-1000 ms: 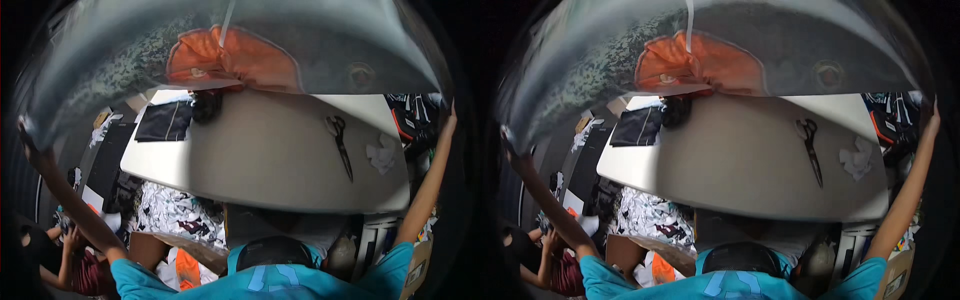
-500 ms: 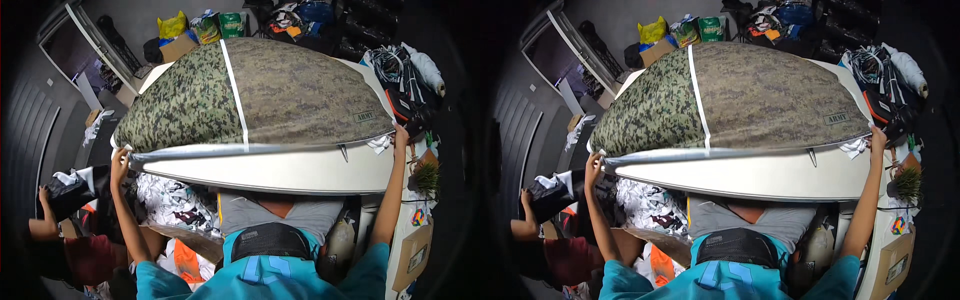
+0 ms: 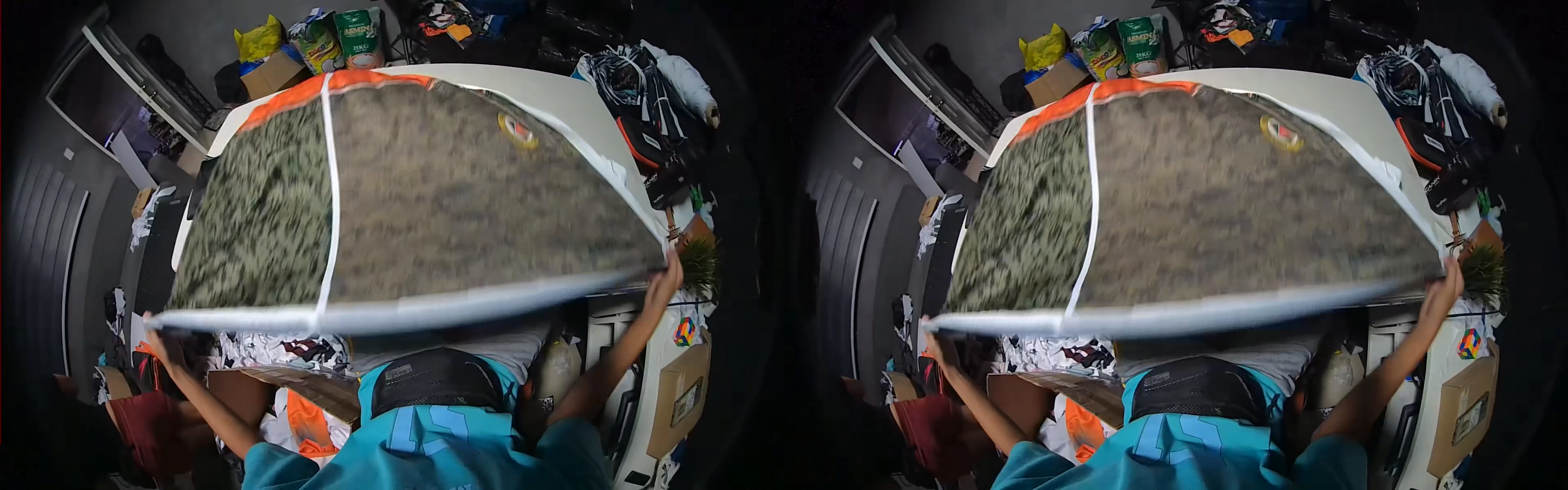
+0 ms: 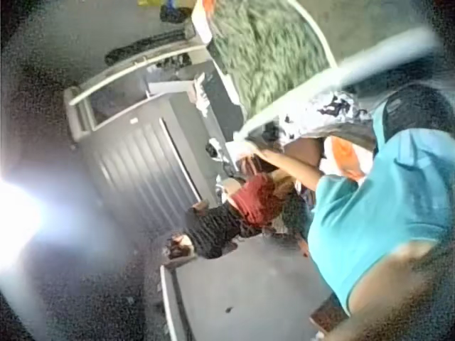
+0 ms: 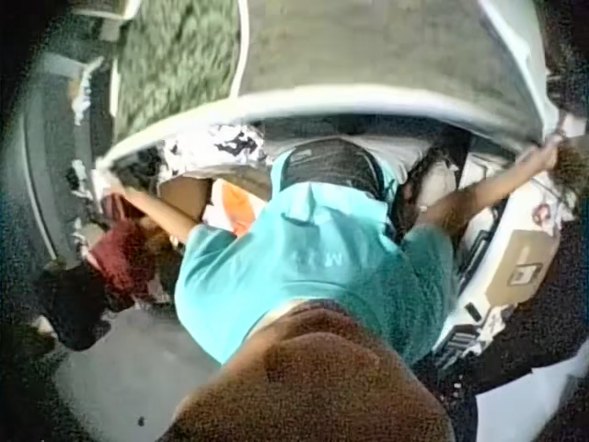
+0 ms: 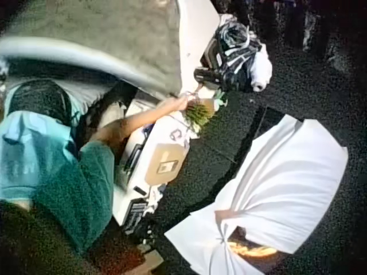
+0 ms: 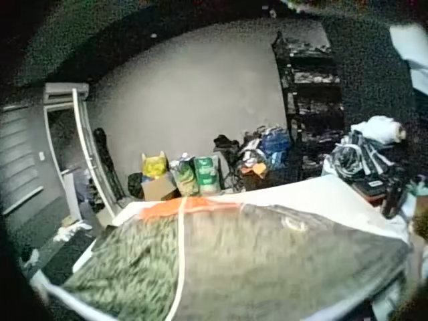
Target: Cutting camouflage fabric with scissors on a white table.
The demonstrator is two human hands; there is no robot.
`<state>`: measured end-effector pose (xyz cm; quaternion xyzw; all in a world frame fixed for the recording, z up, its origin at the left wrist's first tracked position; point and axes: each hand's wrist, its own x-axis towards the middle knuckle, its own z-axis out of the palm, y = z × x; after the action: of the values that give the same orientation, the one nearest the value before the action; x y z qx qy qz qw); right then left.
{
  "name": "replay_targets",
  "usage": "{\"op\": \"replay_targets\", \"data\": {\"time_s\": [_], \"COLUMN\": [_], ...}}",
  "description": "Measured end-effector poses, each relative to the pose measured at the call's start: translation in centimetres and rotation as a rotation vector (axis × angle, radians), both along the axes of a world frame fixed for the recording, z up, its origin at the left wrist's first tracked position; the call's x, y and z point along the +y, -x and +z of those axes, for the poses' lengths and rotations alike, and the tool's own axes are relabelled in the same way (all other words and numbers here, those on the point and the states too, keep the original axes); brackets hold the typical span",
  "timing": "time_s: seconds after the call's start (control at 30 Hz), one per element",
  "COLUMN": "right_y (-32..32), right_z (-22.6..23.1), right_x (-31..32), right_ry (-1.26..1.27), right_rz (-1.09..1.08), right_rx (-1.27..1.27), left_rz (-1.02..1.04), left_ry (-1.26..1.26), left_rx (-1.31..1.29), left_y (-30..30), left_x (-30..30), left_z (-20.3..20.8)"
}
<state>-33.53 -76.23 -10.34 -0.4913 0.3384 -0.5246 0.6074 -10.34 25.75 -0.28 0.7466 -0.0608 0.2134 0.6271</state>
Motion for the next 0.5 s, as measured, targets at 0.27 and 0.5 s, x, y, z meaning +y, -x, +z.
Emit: {"op": "replay_targets", "data": {"time_s": [0.27,0.5], "right_y": [12.4,2.9], "right_z": [-0.1,2.4], "right_x": [2.4,7.0], "right_ry": [0.178,0.094], "right_rz": [-0.134,0.031], "right_rx": [0.203,0.242], "left_rz": [0.010,0.006], "left_ry": [-0.122,-0.231], "left_rx": [0.119,0.266], "left_y": [5.2,0.1], "left_x": [1.9,-6.1], "left_z": [-2.8,-1.9]}}
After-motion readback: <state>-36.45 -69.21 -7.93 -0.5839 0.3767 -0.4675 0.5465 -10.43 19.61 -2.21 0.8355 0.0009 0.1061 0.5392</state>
